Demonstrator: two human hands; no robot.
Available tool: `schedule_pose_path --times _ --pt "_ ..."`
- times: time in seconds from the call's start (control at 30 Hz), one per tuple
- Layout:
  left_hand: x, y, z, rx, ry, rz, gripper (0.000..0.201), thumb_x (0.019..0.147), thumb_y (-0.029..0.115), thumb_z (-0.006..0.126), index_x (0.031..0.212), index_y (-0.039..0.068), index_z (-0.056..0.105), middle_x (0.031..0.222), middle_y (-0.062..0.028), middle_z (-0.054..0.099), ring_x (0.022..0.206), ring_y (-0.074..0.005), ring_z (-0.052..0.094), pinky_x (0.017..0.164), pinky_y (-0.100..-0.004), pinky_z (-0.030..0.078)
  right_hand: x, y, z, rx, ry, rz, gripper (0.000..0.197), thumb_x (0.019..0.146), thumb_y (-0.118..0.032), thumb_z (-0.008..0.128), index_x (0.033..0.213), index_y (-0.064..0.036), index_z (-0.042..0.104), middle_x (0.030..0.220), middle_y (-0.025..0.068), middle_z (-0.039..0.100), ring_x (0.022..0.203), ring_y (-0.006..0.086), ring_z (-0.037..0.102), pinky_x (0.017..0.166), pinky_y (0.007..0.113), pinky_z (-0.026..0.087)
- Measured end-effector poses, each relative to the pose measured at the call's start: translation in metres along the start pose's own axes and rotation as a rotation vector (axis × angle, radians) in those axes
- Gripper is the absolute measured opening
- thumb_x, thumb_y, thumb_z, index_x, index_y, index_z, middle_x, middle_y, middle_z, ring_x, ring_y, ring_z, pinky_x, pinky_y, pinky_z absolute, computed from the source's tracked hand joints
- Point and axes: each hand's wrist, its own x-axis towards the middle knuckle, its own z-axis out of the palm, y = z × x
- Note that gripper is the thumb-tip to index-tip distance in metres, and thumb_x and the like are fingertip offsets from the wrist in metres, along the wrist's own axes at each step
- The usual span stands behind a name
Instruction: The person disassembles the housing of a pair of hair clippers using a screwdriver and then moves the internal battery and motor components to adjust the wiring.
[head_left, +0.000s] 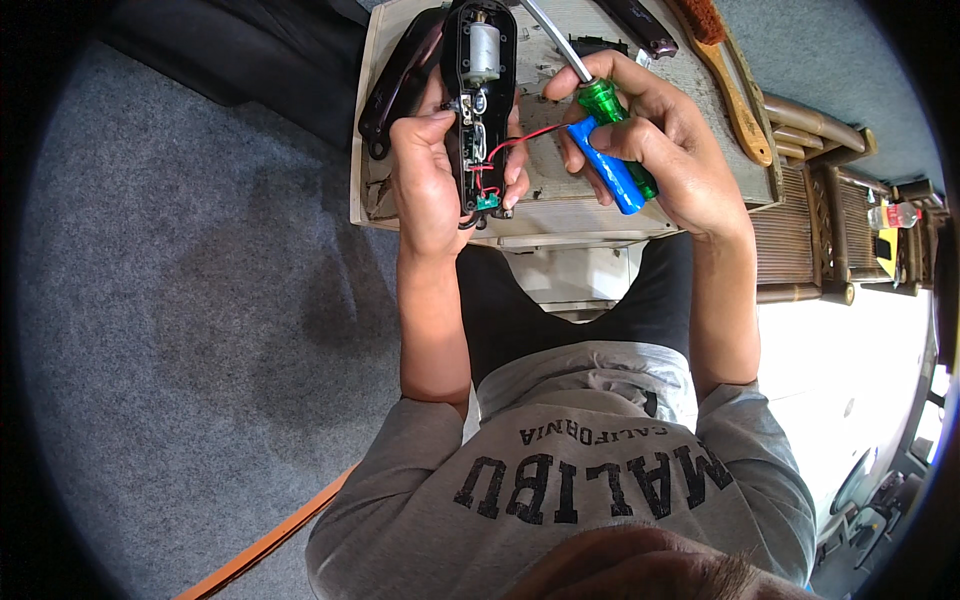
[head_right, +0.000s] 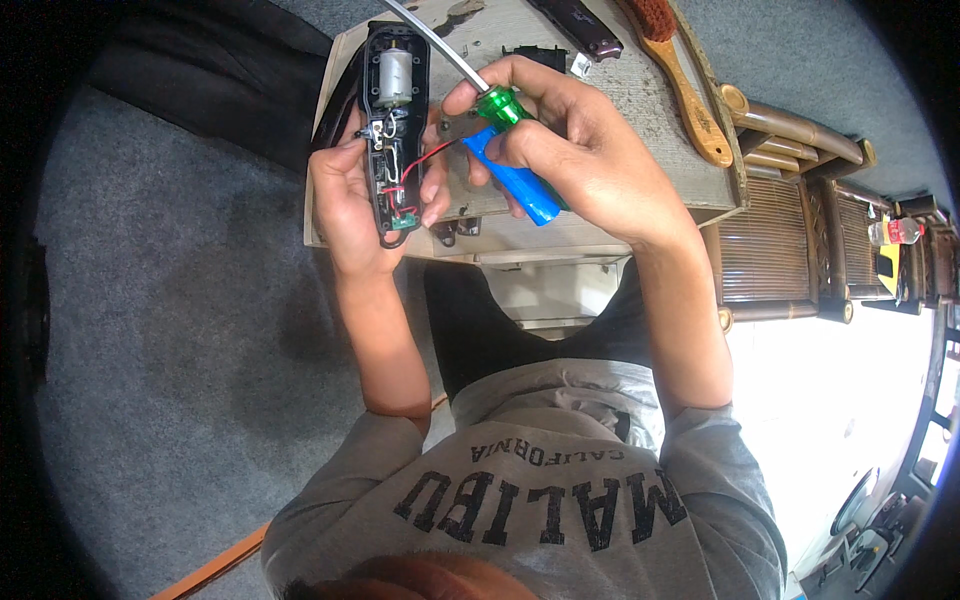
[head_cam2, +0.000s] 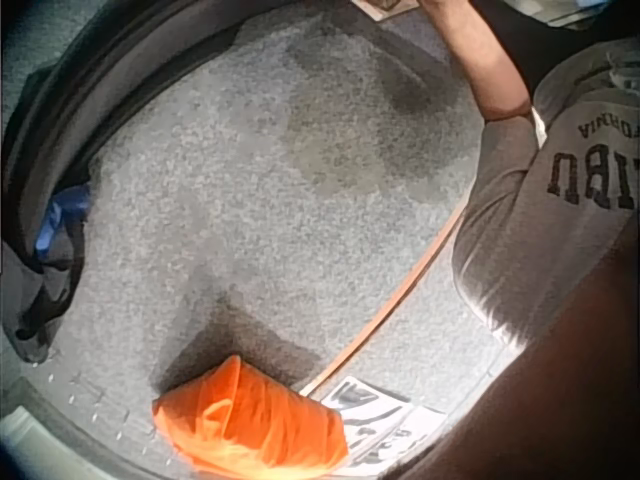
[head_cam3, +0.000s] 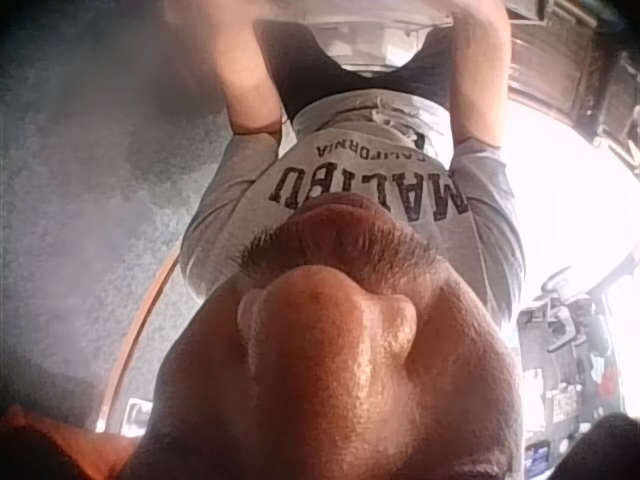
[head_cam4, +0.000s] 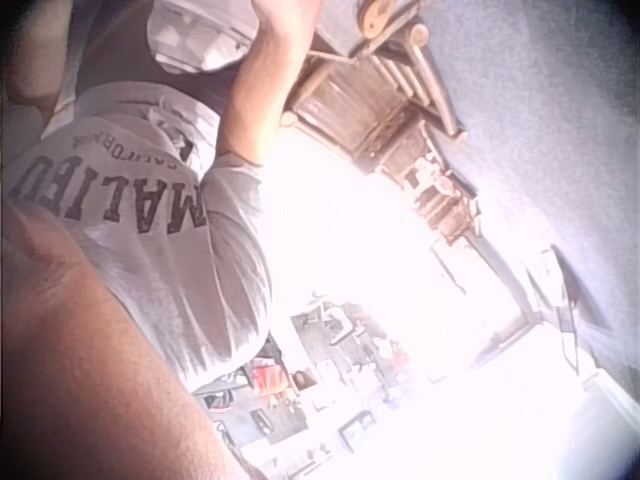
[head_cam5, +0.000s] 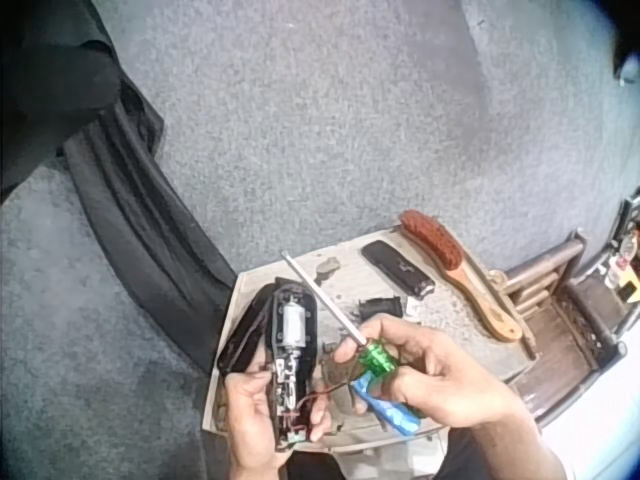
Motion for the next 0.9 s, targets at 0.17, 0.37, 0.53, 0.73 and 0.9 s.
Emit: schedule_pose_path --times 0.17,0.37,0.53,0.73,0.9 --pt "0.000 0.000 -0.002 -0.001 0.000 -0.010 0.056 0.103 0.036 0.035 0.141 -0.003 0.049 0.110 -0.0204 0.064 0.068 -0.0230 0.061 0.048 -0.0343 0.046 0.000 0.000 0.000 0.008 -0.007 0.002 0.050 0.082 -0.013 0.055 0.130 0.0021 0.061 0.086 0.0126 0.067 0.068 0.0122 0.061 0.056 0.025 0.050" --pt "-0.001 0.003 0.005 -0.055 0.021 -0.076 0.055 0.104 0.040 0.027 0.125 -0.002 0.054 0.095 -0.0138 0.063 0.063 -0.0206 0.057 0.049 -0.0351 0.047 0.000 -0.001 0.000 0.003 -0.004 0.012 0.050 0.082 -0.013 0.054 0.130 0.0018 0.061 0.085 0.0122 0.067 0.069 0.0121 0.062 0.056 0.025 0.051" --pt "-0.002 0.004 0.011 -0.038 0.037 -0.040 0.059 0.105 0.047 0.027 0.128 0.000 0.054 0.096 -0.0136 0.063 0.063 -0.0199 0.058 0.048 -0.0350 0.048 0.000 0.000 0.000 -0.005 0.004 0.007 0.050 0.082 -0.012 0.054 0.130 0.0023 0.061 0.086 0.0122 0.067 0.070 0.0124 0.062 0.056 0.025 0.052" --pt "0.000 0.003 0.007 -0.005 0.003 -0.062 0.061 0.107 0.050 0.027 0.132 0.001 0.053 0.096 -0.0142 0.063 0.062 -0.0174 0.059 0.045 -0.0324 0.049 0.000 0.002 0.002 0.001 0.022 -0.024 0.050 0.082 -0.011 0.053 0.130 0.0027 0.061 0.087 0.0121 0.067 0.072 0.0127 0.063 0.057 0.025 0.052" --pt "-0.001 0.002 0.006 -0.009 -0.022 -0.046 0.058 0.108 0.048 0.027 0.128 0.001 0.055 0.094 -0.0140 0.063 0.061 -0.0167 0.060 0.044 -0.0315 0.049 0.000 -0.001 0.003 0.017 0.016 -0.018 0.050 0.082 -0.011 0.053 0.130 0.0026 0.061 0.087 0.0122 0.067 0.073 0.0129 0.063 0.057 0.025 0.052"
